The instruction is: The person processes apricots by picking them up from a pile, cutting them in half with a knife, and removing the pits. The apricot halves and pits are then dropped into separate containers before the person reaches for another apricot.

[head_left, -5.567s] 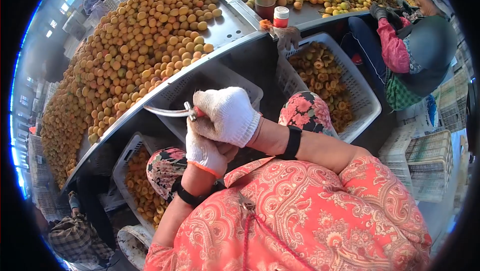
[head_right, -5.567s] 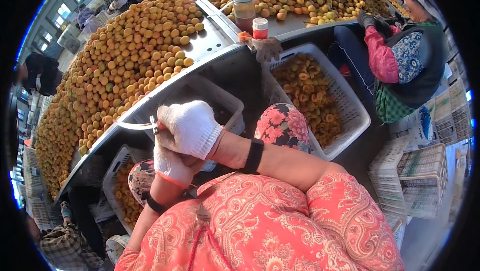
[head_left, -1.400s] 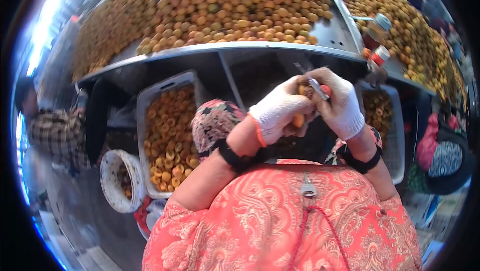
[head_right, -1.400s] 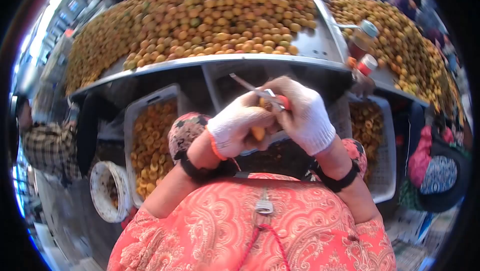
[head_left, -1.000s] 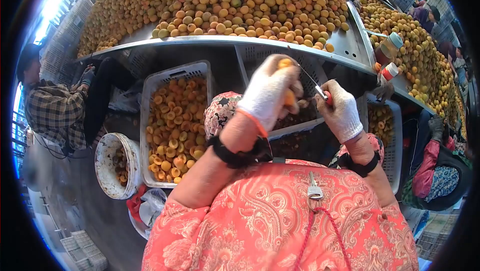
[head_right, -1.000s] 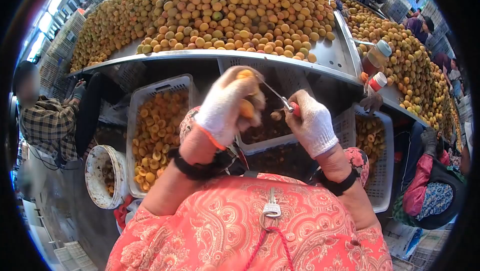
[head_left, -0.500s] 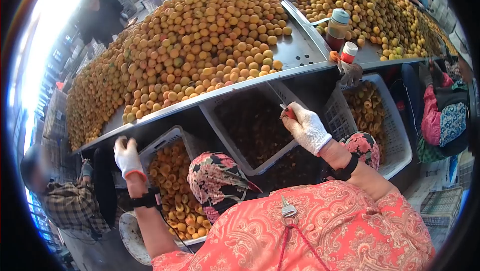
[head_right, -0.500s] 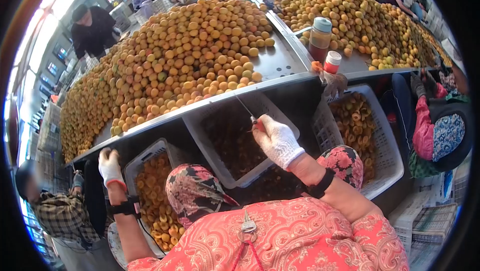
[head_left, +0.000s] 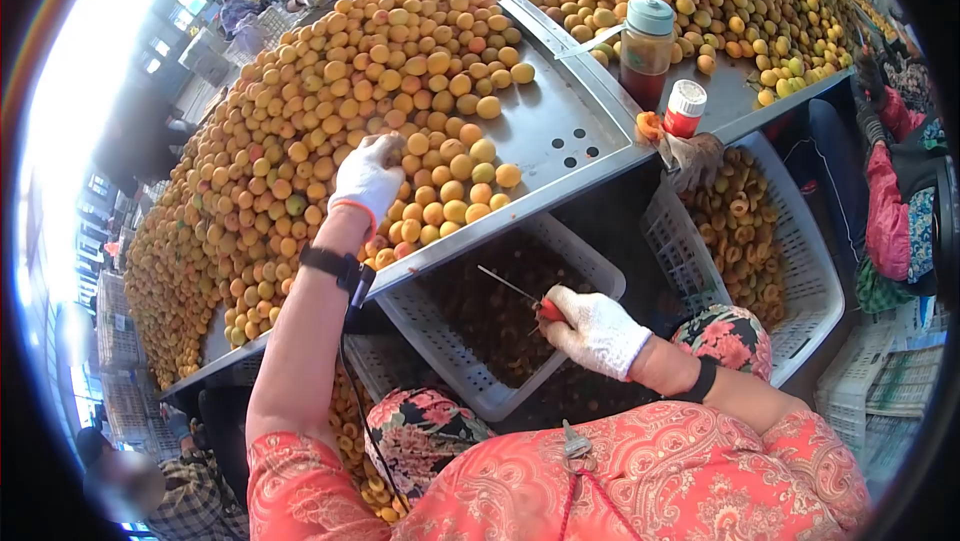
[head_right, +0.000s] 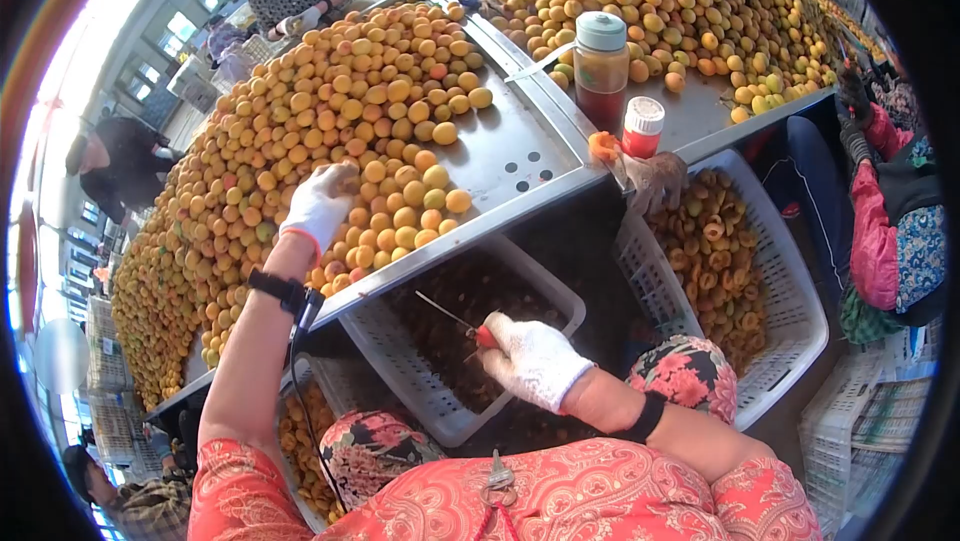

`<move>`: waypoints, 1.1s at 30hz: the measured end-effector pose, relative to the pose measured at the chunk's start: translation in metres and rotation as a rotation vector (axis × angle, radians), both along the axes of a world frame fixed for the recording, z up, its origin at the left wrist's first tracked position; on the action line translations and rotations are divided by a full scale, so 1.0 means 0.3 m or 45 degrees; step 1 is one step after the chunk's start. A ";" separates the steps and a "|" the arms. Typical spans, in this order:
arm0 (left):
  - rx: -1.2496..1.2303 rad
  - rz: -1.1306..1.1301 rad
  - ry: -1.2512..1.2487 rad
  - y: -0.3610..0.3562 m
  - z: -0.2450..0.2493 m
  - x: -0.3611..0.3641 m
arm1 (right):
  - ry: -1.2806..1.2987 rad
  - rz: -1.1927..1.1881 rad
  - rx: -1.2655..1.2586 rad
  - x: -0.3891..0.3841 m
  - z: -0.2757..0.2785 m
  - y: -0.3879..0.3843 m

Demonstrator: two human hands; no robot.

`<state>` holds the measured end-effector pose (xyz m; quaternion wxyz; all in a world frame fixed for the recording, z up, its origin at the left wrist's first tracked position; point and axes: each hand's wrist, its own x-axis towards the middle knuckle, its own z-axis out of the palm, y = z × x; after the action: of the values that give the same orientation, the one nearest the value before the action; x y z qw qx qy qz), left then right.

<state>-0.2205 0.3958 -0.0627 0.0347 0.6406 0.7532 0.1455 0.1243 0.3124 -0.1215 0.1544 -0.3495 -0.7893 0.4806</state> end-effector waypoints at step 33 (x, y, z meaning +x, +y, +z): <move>0.405 0.068 -1.890 -0.780 0.220 0.677 | 0.485 0.058 0.186 0.073 0.301 -0.292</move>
<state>-0.0175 0.1618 0.0033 0.4362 0.3533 0.5174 0.6460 0.1462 0.2248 -0.0313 0.3149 -0.2224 -0.7862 0.4829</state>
